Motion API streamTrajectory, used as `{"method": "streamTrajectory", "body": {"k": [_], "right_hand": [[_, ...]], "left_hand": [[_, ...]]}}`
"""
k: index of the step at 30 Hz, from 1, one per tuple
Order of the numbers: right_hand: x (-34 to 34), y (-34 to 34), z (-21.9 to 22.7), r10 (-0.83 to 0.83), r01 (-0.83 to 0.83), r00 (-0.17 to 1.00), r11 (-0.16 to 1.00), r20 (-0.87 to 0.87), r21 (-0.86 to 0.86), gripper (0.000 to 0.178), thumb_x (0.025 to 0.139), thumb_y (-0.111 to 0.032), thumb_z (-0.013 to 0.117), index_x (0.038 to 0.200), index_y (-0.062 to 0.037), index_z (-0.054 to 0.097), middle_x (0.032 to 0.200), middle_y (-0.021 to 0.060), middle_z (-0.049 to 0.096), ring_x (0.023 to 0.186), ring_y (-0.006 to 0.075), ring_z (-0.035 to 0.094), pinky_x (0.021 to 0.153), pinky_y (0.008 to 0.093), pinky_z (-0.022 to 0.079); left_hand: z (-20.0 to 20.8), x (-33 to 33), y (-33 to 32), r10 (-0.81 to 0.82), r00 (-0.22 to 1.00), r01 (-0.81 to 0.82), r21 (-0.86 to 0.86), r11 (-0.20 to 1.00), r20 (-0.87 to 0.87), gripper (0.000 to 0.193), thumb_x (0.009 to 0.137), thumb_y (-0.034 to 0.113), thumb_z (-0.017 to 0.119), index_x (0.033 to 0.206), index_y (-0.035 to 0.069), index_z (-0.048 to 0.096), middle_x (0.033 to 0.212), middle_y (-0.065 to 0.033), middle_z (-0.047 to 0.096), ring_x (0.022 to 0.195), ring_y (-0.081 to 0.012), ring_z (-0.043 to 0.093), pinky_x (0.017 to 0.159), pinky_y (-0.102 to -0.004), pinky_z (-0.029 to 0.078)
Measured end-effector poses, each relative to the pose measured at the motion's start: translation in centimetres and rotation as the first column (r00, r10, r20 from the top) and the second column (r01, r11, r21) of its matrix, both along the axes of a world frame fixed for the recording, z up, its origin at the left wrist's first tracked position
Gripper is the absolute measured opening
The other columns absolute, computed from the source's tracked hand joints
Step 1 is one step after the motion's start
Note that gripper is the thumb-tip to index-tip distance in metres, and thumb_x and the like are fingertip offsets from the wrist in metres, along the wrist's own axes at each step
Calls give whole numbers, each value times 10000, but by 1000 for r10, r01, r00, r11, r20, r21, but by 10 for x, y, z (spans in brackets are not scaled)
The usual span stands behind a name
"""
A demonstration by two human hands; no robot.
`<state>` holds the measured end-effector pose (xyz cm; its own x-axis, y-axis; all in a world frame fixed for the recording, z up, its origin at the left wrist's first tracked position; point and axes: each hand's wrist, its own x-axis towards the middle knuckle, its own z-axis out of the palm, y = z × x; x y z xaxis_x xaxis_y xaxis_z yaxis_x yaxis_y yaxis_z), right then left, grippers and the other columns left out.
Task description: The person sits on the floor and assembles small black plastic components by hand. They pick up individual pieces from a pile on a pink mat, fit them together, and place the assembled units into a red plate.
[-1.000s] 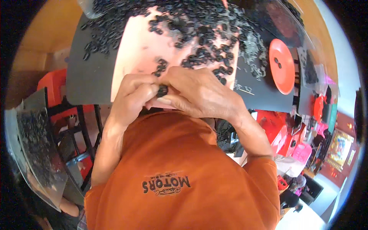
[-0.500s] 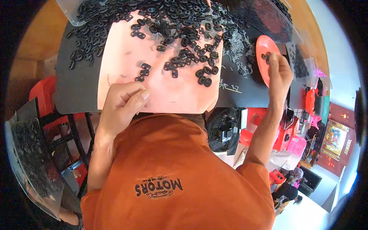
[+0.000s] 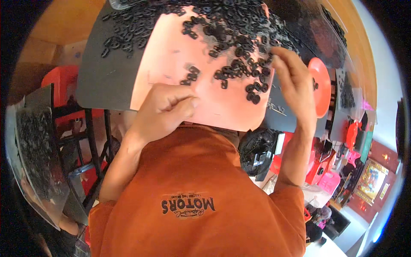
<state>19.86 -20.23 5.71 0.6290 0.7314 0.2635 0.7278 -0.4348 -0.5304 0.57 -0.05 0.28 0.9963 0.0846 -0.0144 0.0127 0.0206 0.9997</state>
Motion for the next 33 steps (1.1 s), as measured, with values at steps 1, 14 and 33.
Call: {"method": "streamTrajectory", "body": {"k": [1,14,33], "right_hand": [[-1,17,-2,97,-97,995,995,9,-11,204,864,-106,544,1027,10,584,950,186,607,835,337,604,731,349,479],[-25,111,-25,403,-285,884,866,237,-410,127,858,-160,539,917,-48,553,863,115,533,732,322,583,600,392,491],[-28,120,-36,438,-279,786,881,436,-383,109,806,-117,561,833,-48,481,832,97,543,598,296,590,476,379,470]], "left_hand": [[-3,1,-2,16,1000,-16,-62,998,4,242,859,82,531,641,4,461,532,29,327,500,-41,294,441,-255,256],[-7,-1,5,-21,996,16,64,998,82,300,856,80,515,602,24,366,545,12,306,508,-58,296,445,-278,266],[-1,0,5,-13,998,7,103,995,60,293,850,111,526,605,14,399,530,-24,314,499,-72,320,446,-296,281]]}}
